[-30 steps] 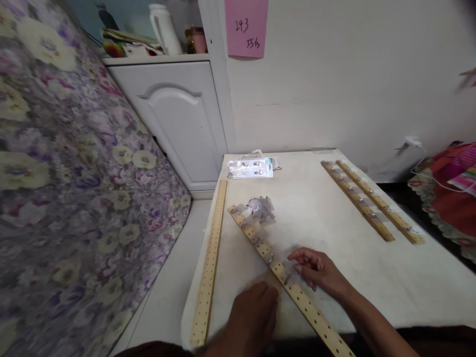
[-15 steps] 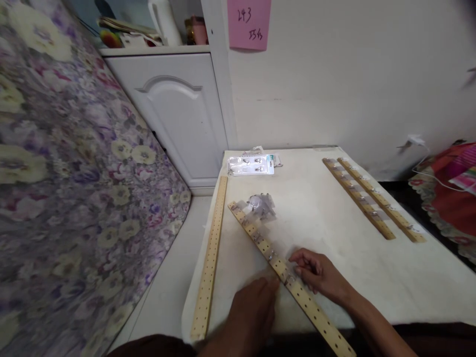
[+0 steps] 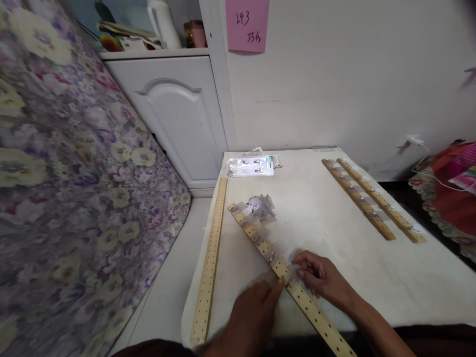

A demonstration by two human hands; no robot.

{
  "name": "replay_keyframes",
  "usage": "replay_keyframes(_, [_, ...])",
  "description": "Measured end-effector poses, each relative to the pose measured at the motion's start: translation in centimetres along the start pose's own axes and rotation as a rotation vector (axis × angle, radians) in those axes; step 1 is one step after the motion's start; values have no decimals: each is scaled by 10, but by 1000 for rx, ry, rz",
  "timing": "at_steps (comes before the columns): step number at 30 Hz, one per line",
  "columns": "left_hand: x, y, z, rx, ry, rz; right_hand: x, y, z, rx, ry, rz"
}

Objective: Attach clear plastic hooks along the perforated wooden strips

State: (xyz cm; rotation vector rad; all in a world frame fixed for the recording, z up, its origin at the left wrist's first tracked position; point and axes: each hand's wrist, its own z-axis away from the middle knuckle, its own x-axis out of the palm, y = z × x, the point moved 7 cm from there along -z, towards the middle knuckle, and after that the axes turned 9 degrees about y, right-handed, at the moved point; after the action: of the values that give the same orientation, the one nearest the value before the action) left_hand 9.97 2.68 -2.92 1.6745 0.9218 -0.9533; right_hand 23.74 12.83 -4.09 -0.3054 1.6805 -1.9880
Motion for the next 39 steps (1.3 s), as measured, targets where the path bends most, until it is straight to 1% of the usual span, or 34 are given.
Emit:
replay_keyframes(4, [3,-3,2,-40,-7,41,1,-1,-1,1,-5,1])
replay_keyframes(8, [1,-3,2,-68,-9,106,2,-1,-1,-11,-7,-9])
replay_keyframes(10, [1,-2,2,-46,-5,95,2,-1,-1,-21,-7,-10])
replay_keyframes(14, [3,0,0,14,2,-27,3,-2,-1,-30,-4,-11])
replay_keyframes(16, [5,-1,0,16,-3,-65,3,-1,-1,-23,-5,-12])
replay_keyframes(22, [7,-2,1,-21,-22,16,3,0,-1,-7,2,-13])
replay_keyframes(27, [8,-1,1,12,-59,-60,4,3,-2,-12,-1,-11])
replay_keyframes(31, [6,-1,1,11,-27,-22,2,2,-3,-32,20,16])
replay_keyframes(33, [7,-3,2,-22,-19,28,1,1,-3,-42,23,32])
replay_keyframes(37, [15,-10,4,-145,-37,146,1,-1,-3,-45,30,53])
replay_keyframes(39, [16,-12,4,-164,-42,150,1,-1,-3,-49,30,61])
